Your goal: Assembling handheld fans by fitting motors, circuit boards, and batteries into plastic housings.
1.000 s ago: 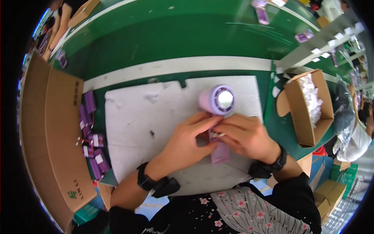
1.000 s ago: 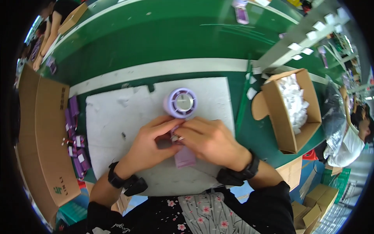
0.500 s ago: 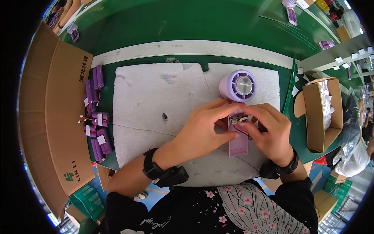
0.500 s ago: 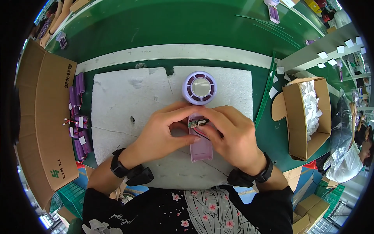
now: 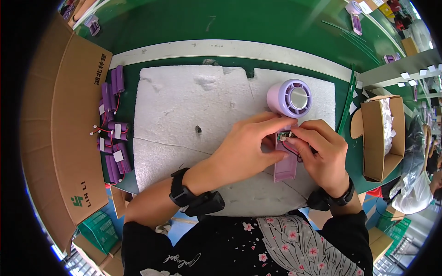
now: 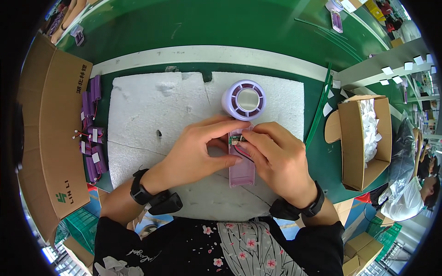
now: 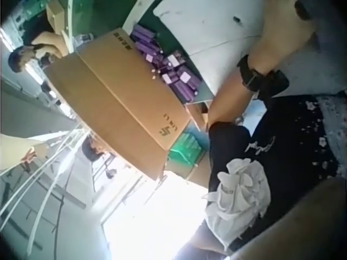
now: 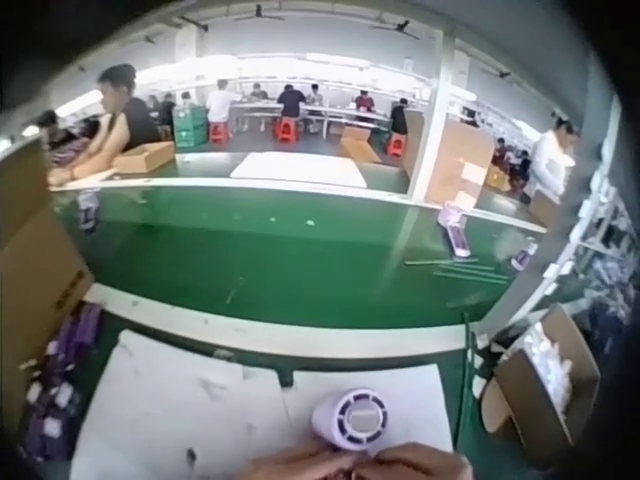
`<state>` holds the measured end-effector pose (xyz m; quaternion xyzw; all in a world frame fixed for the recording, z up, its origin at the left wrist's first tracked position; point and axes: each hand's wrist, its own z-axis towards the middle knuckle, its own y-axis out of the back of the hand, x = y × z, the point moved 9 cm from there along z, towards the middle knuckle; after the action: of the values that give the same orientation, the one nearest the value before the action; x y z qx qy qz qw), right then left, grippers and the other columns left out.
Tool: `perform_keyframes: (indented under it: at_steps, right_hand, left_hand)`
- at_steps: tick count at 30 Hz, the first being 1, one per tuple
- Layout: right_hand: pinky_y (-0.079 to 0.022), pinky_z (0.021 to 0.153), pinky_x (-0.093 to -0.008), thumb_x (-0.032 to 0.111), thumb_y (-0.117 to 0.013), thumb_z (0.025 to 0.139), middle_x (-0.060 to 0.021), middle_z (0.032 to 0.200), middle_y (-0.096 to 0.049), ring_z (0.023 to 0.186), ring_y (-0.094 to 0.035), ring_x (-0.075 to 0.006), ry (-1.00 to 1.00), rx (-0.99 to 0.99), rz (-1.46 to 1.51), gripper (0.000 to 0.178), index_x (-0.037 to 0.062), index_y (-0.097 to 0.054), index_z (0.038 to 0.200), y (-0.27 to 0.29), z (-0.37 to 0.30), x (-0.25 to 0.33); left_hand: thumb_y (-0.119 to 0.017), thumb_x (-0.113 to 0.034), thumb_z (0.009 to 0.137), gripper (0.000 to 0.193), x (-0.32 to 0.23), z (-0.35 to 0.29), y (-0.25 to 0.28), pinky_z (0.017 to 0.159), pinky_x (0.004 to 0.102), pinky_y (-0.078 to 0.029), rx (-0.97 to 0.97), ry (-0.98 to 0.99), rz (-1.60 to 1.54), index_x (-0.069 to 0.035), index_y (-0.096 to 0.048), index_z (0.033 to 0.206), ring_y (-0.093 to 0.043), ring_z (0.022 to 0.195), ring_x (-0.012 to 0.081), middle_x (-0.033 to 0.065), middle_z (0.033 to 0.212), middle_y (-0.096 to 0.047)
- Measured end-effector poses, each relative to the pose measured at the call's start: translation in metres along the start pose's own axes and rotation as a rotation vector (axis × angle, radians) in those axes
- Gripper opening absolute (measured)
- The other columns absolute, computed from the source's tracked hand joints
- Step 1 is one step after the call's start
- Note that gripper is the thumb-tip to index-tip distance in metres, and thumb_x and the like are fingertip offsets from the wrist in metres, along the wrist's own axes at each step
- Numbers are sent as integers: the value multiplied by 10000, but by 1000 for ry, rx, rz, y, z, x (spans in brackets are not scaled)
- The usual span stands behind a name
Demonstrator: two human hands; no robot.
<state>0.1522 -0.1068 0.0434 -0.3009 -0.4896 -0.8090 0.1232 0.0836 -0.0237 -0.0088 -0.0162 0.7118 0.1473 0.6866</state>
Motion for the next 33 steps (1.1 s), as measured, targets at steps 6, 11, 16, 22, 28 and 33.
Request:
perform_keyframes:
  at_steps: [6, 11, 16, 22, 28, 33]
  right_hand:
    - [-499, 556, -289, -22, -744, 680, -113, 830, -633, 666, -625, -224, 17, 13, -64, 215, -12, -676, 883, -3, -2, 2]
    - [-502, 564, -298, -1, -737, 695, -106, 831, -634, 671, -624, -227, -13, -6, -68, 200, 2, -672, 883, -1, -1, 1]
    - [-508, 582, -283, -37, -737, 679, -116, 845, -654, 688, -631, -216, -136, -34, -11, 205, -8, -676, 873, 1, -2, -7]
    - [-502, 580, -285, -37, -741, 661, -101, 847, -655, 702, -622, -209, 55, -31, -56, 225, 12, -676, 870, 6, 5, 1]
    - [-481, 551, -282, -30, -743, 633, -71, 900, -623, 705, -591, -192, 229, 55, -46, 255, 35, -675, 870, 1, 9, 9]
    - [-494, 589, -294, -3, -766, 629, -78, 978, -582, 735, -596, -191, 105, 70, -13, 256, 34, -662, 860, -6, 8, 1]
  left_hand:
    - [-711, 62, 697, 579, 1, 0, -1, 824, 313, -557, 3, -19, -31, -20, -535, 1242, -617, 1002, 211, 118, 1167, -569]
    - [-701, 72, 696, 583, 1, 2, 0, 818, 311, -557, -1, 1, -23, -19, -532, 1247, -620, 996, 212, 120, 1170, -572]
    - [-675, 78, 701, 580, 3, 1, 0, 807, 304, -555, -4, 9, -25, -19, -528, 1254, -622, 992, 207, 122, 1157, -585]
    - [-652, 60, 709, 555, 1, 0, 1, 802, 299, -549, 4, 10, 26, -15, -533, 1246, -628, 979, 208, 128, 1154, -592]
    - [-634, 55, 724, 495, -10, 3, 7, 753, 305, -537, 44, -95, 44, -11, -559, 1209, -638, 940, 225, 131, 1142, -598]
    - [-622, 60, 739, 467, -12, 0, 11, 702, 288, -517, -19, -181, 206, -7, -563, 1197, -640, 864, 213, 135, 1069, -617]
